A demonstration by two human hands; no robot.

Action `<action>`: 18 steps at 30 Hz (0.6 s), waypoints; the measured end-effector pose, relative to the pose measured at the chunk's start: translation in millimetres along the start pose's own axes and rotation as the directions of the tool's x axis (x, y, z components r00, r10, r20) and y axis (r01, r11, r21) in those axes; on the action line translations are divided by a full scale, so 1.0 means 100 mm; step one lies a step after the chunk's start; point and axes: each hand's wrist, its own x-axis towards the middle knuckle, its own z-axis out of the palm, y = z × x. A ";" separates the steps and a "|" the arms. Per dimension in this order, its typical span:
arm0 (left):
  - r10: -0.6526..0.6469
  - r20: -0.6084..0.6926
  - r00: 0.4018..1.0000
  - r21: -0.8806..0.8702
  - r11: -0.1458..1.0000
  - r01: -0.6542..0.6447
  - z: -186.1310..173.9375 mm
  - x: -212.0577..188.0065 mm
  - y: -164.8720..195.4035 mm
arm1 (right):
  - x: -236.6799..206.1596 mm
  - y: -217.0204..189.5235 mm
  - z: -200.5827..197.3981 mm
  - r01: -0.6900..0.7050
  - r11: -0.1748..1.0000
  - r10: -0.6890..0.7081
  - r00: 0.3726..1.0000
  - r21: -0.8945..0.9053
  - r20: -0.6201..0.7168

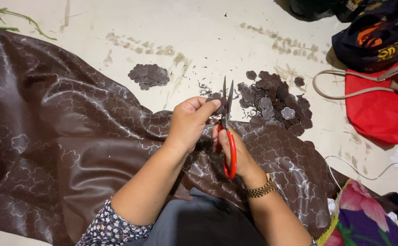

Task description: The person uses red-handled scissors to cut small flower-shaped pieces from a brown patterned fabric. They hold the fabric with one hand and cut with the other, placing the cut pieces into a growing pile on the floor.

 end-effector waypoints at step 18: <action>0.003 -0.050 0.999 0.047 0.999 -0.001 -0.02 0.02 -0.04 | 0.01 0.04 -0.02 0.053 0.998 -0.053 0.999 -0.030 0.005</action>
